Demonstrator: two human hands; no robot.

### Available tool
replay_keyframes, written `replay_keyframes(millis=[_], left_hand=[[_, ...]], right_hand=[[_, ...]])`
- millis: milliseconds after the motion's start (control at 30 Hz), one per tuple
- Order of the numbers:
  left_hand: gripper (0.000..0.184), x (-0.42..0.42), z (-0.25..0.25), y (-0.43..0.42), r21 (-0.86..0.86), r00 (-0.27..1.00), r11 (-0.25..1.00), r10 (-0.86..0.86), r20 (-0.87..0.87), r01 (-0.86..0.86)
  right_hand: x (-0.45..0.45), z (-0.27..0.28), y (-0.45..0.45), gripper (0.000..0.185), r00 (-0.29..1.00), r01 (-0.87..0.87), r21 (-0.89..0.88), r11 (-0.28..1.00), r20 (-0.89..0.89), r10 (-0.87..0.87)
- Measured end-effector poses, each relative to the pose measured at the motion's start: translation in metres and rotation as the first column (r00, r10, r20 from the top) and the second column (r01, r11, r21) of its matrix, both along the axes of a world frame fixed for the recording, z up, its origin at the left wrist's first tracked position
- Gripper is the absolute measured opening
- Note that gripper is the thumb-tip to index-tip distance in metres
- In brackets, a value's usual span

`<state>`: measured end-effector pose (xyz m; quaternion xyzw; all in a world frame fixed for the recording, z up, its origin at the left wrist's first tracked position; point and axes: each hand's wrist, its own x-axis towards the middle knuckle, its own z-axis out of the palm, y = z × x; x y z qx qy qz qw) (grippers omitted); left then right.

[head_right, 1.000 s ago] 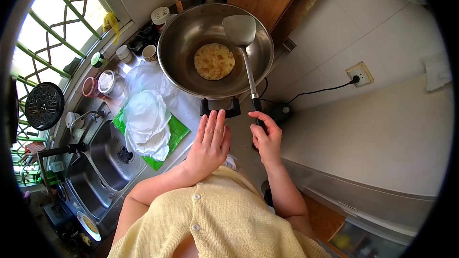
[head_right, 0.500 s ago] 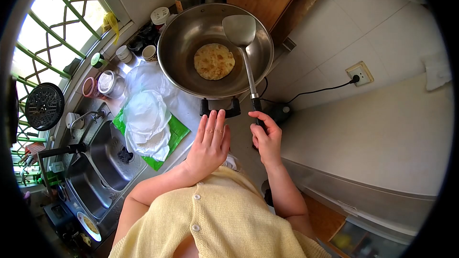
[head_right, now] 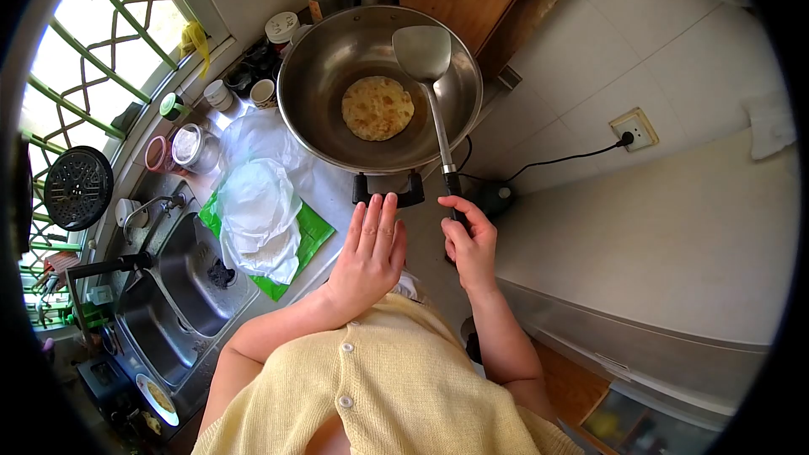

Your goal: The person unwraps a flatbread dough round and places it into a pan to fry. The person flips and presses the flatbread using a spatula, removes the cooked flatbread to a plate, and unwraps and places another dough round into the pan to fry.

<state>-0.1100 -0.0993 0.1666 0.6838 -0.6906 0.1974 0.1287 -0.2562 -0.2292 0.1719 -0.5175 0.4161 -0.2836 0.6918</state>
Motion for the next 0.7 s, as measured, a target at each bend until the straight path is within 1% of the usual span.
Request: replay_keyframes(millis=[700], left_hand=[[0.029,-0.0006,0.0002,0.0002,0.006,1.0,1.0,0.002,-0.007,-0.002]], right_hand=[[-0.0003,0.0,-0.0007,0.031,1.0,-0.01,0.004,1.0,-0.003,0.01]])
